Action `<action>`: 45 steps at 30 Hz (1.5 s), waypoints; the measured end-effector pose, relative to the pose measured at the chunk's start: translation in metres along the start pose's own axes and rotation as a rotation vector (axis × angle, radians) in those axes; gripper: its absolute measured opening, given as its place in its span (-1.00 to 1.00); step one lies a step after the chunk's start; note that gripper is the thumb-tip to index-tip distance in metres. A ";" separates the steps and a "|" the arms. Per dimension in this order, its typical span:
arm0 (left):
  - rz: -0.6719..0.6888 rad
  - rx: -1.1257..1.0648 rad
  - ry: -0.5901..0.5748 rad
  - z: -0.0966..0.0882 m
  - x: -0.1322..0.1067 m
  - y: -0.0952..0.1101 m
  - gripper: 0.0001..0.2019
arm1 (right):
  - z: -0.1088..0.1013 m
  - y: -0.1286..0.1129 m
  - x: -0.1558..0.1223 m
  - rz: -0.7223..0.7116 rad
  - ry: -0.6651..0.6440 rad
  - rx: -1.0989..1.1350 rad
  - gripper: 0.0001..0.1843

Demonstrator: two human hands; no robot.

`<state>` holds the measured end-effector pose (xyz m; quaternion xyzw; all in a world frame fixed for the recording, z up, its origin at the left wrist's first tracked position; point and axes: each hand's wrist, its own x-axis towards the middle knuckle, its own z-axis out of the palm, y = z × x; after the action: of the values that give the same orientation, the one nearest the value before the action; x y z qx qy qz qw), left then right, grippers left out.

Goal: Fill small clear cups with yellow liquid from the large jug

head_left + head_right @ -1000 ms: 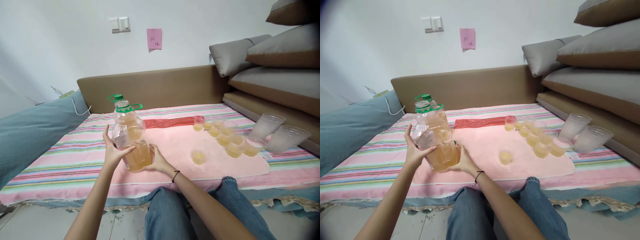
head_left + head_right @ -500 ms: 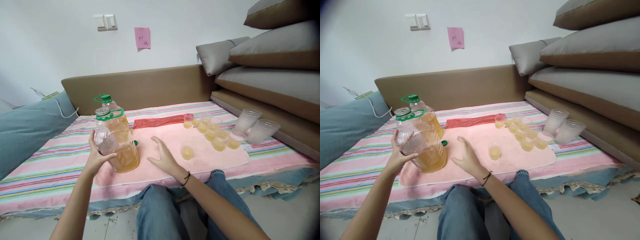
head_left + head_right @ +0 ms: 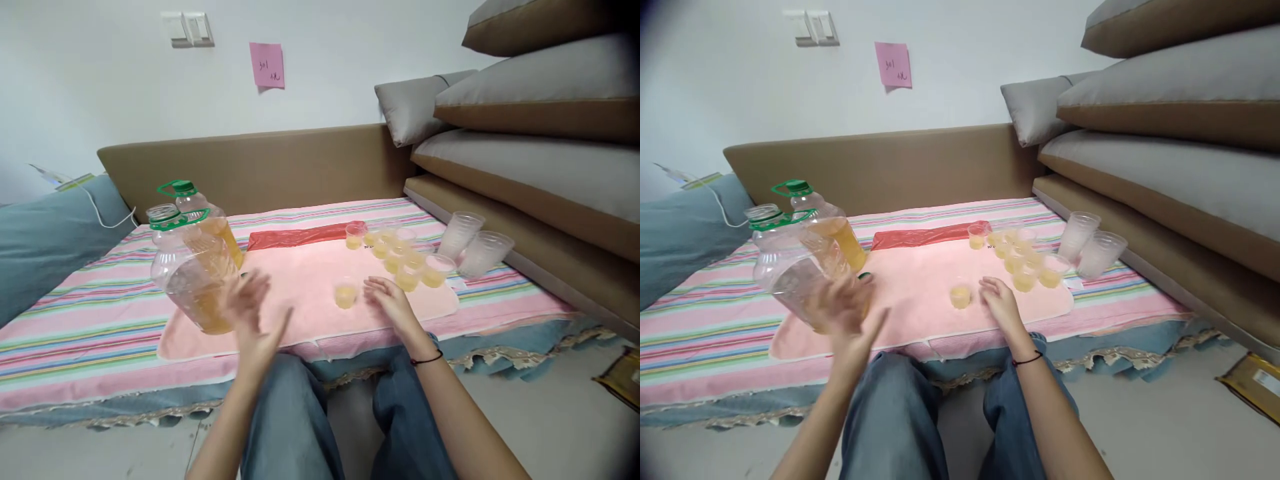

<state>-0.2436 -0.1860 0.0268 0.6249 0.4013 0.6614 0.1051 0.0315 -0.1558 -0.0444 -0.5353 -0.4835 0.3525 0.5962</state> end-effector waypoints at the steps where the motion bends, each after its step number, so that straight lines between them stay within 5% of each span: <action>1: -0.108 -0.070 -0.157 0.022 -0.010 -0.004 -0.16 | -0.001 0.000 -0.002 0.031 -0.053 -0.019 -0.58; 4: -0.443 -0.133 -0.456 0.076 -0.024 -0.025 -0.10 | -0.002 -0.004 -0.009 0.088 -0.149 -0.108 -0.68; 7: -0.498 -0.156 -0.613 0.107 -0.020 -0.042 0.05 | -0.002 -0.011 -0.015 0.110 -0.182 -0.183 -0.70; 11: -0.535 -0.234 -0.686 0.123 -0.010 -0.048 0.08 | -0.004 -0.019 -0.018 0.114 -0.196 -0.229 -0.69; 18: -0.591 -0.262 -0.583 0.144 0.008 -0.052 -0.03 | -0.005 -0.027 -0.021 0.104 -0.241 -0.247 -0.70; 31: -0.448 0.011 -0.527 0.266 0.052 -0.092 -0.05 | -0.007 -0.022 -0.022 0.138 -0.237 -0.266 -0.66; 45: -0.473 0.046 -0.493 0.284 0.054 -0.097 -0.06 | -0.009 -0.025 -0.021 0.153 -0.236 -0.230 -0.66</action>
<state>-0.0308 0.0257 -0.0270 0.6578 0.5126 0.4385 0.3351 0.0312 -0.1827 -0.0233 -0.5903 -0.5450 0.3994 0.4416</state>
